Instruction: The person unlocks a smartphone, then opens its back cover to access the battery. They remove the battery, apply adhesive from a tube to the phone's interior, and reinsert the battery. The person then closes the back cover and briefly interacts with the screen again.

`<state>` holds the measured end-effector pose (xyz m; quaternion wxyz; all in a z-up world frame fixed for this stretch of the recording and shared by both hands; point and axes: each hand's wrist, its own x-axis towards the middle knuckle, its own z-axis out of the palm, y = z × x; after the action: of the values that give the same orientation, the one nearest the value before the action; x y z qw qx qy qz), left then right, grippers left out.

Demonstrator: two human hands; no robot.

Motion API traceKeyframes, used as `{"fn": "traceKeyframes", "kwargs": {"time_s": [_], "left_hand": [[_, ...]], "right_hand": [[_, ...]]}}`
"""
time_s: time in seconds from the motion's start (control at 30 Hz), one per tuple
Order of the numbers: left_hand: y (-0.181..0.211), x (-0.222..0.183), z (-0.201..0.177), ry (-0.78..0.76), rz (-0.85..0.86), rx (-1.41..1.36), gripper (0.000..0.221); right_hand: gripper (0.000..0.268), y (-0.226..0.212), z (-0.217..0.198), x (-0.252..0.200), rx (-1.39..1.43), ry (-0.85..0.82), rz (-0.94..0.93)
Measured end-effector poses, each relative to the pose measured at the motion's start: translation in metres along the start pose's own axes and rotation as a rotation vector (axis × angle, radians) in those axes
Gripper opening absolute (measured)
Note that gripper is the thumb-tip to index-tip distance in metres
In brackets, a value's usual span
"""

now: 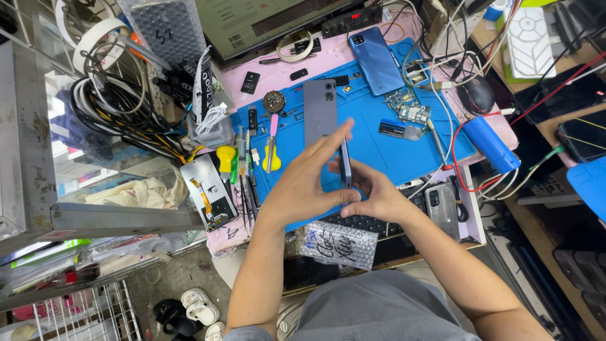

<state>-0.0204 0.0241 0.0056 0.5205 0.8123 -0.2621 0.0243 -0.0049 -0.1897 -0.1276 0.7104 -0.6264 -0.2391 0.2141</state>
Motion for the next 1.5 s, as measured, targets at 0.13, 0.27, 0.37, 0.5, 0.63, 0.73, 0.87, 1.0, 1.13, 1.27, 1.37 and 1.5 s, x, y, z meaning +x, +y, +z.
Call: {"fn": "traceKeyframes", "kwargs": {"time_s": [0.13,0.27,0.37,0.5,0.63,0.73,0.87,1.0,1.13,1.27,1.37,1.5], "left_hand": [[-0.004,0.005,0.006,-0.028,-0.205,0.043,0.115],[-0.008,0.007,0.016,-0.001,-0.227,0.056,0.115],[-0.013,0.007,0.018,0.026,-0.197,-0.05,0.103],[-0.021,0.002,0.017,0.062,-0.228,-0.215,0.091],[-0.046,-0.009,0.022,0.185,-0.12,-0.408,0.091],[-0.07,-0.025,0.029,0.227,-0.117,-0.604,0.092],[-0.094,-0.042,0.035,0.235,-0.14,-0.802,0.094],[-0.101,-0.053,0.034,0.245,-0.178,-0.742,0.099],[-0.097,-0.062,0.033,0.313,-0.266,-0.655,0.106],[-0.092,-0.071,0.032,0.37,-0.5,-0.672,0.108],[-0.09,-0.078,0.03,0.372,-0.537,-0.536,0.107],[-0.08,-0.083,0.02,0.293,-0.528,0.153,0.101]], "right_hand": [[0.109,0.005,-0.008,0.002,0.073,0.014,0.041],[0.103,0.015,-0.02,0.0,0.04,0.08,0.112],[0.092,0.019,-0.024,-0.001,-0.019,0.173,0.22],[0.102,0.004,-0.029,0.001,0.034,0.148,0.105],[0.102,-0.006,-0.042,-0.001,0.055,0.12,-0.03],[0.102,-0.006,-0.051,-0.002,0.083,0.144,-0.059],[0.104,0.001,-0.059,-0.003,0.187,0.175,-0.046],[0.106,0.008,-0.059,-0.002,0.276,0.179,-0.064],[0.109,0.008,-0.056,-0.004,0.409,0.197,-0.034],[0.105,0.01,-0.053,-0.01,0.455,0.225,-0.029],[0.1,0.016,-0.055,-0.016,0.418,0.24,0.015],[0.092,0.03,-0.062,-0.025,0.377,0.322,0.034]]}}
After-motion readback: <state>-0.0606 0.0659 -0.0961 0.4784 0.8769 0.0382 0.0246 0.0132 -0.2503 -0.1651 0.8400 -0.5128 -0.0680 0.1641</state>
